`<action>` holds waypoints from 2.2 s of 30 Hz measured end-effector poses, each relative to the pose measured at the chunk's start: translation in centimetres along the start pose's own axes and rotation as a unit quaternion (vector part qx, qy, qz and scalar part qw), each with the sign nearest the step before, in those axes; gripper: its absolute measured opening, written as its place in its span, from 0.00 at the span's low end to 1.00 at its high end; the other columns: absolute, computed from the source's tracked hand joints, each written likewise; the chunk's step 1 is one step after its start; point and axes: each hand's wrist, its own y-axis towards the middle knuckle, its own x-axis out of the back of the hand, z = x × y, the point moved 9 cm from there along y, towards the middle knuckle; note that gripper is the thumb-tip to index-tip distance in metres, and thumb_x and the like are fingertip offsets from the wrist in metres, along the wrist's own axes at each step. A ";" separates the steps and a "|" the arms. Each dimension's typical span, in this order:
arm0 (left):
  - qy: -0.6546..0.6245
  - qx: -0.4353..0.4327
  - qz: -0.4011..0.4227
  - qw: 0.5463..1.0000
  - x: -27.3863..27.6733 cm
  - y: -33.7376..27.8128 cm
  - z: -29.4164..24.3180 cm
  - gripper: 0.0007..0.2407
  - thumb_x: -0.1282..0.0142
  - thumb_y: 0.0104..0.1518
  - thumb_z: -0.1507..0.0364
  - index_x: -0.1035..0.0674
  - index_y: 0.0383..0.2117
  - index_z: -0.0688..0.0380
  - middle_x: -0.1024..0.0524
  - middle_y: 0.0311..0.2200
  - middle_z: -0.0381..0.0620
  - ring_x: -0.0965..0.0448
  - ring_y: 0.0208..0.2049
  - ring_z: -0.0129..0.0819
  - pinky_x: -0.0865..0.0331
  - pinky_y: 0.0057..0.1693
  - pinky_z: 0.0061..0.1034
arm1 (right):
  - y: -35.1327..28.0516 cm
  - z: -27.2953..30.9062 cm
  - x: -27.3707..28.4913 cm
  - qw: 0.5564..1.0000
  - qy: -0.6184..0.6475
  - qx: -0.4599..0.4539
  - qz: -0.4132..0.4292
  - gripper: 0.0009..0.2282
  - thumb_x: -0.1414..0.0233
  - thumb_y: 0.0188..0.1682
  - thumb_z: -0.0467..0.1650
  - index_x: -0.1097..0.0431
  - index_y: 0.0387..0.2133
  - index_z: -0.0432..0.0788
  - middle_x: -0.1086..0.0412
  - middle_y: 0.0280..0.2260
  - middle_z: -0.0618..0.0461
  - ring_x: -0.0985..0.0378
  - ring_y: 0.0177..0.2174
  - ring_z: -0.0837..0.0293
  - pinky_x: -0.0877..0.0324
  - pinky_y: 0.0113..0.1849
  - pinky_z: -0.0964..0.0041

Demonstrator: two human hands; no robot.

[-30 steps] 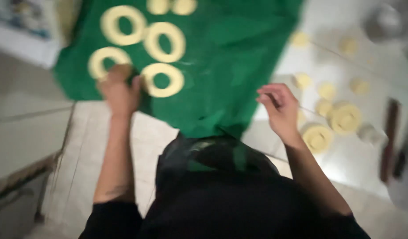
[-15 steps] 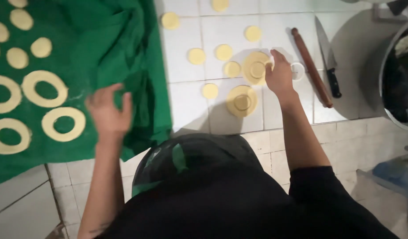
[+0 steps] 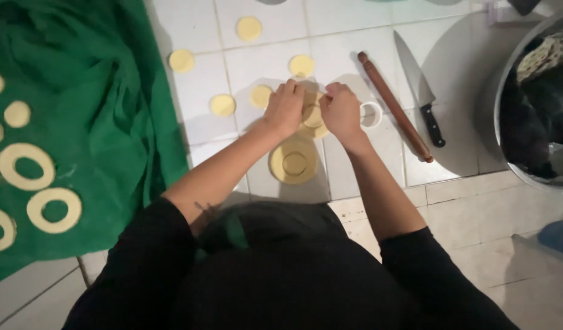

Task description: Cutting donut shapes from dough, frying them in a pan on a stove, and organizing the results on a cloth-covered surface.

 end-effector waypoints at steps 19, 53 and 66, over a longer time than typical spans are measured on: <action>-0.061 0.203 0.112 0.971 -5.6 2.8 3.3 0.13 0.36 0.45 0.66 0.17 0.33 0.63 0.20 0.39 0.63 0.19 0.44 0.57 0.24 0.48 0.43 | -1.2 -3.5 -2.4 0.992 0.083 0.022 0.089 0.02 0.44 0.49 0.27 0.26 0.32 0.39 0.27 0.35 0.41 0.24 0.38 0.39 0.29 0.41 0.48; -0.915 -0.054 -0.196 0.348 19.0 -30.0 10.1 0.26 0.50 0.71 0.69 0.46 0.73 0.60 0.37 0.68 0.66 0.23 0.57 0.56 0.24 0.60 0.46 | -0.5 35.4 -11.5 0.690 0.517 -0.102 0.497 0.11 0.51 0.57 0.28 0.31 0.49 0.33 0.25 0.45 0.45 0.20 0.44 0.54 0.22 0.46 0.58; -0.813 0.082 -0.352 0.456 24.7 -37.5 16.8 0.26 0.55 0.68 0.79 0.49 0.72 0.57 0.37 0.68 0.62 0.27 0.63 0.54 0.25 0.62 0.42 | -6.2 41.0 -17.2 0.641 0.508 -0.084 0.569 0.21 0.44 0.49 0.21 0.35 0.58 0.33 0.28 0.52 0.46 0.23 0.50 0.55 0.26 0.51 0.60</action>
